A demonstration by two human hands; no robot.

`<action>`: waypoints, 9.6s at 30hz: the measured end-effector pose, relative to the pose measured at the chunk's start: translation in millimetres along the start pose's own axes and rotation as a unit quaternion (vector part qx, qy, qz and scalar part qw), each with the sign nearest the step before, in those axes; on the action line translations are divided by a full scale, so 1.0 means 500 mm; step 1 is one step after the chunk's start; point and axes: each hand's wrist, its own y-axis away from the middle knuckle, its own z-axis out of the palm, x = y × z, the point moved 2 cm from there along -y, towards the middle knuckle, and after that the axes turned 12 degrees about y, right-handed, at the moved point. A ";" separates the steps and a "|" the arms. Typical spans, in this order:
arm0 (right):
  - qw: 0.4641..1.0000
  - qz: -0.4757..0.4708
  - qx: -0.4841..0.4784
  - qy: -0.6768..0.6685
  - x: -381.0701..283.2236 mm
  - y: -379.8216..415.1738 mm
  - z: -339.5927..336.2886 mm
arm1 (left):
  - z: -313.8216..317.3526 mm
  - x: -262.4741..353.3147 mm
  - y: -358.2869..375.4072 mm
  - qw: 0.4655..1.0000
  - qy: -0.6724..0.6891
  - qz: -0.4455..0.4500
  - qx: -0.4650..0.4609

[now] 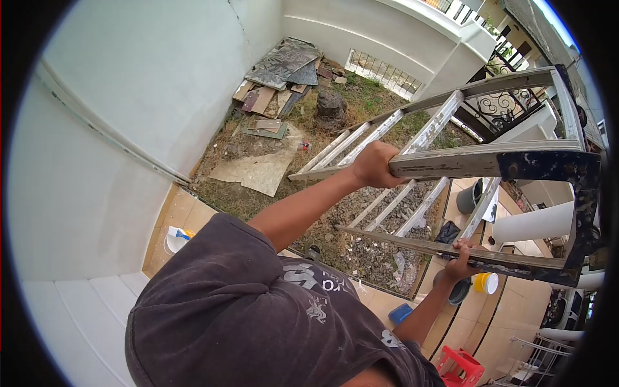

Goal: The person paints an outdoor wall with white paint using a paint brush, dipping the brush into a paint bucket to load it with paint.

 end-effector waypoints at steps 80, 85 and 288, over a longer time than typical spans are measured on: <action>0.896 -0.127 -0.425 -0.002 -0.035 0.292 1.184 | -1.247 -0.367 0.768 0.757 -0.312 -0.364 0.445; 0.877 -0.128 -0.462 -0.017 -0.028 0.296 1.190 | -1.387 -0.351 0.453 0.881 -0.228 -0.178 0.376; 0.691 0.500 -0.478 0.211 1.129 0.276 0.062 | -0.735 -0.360 -0.018 0.636 -0.543 -0.537 0.111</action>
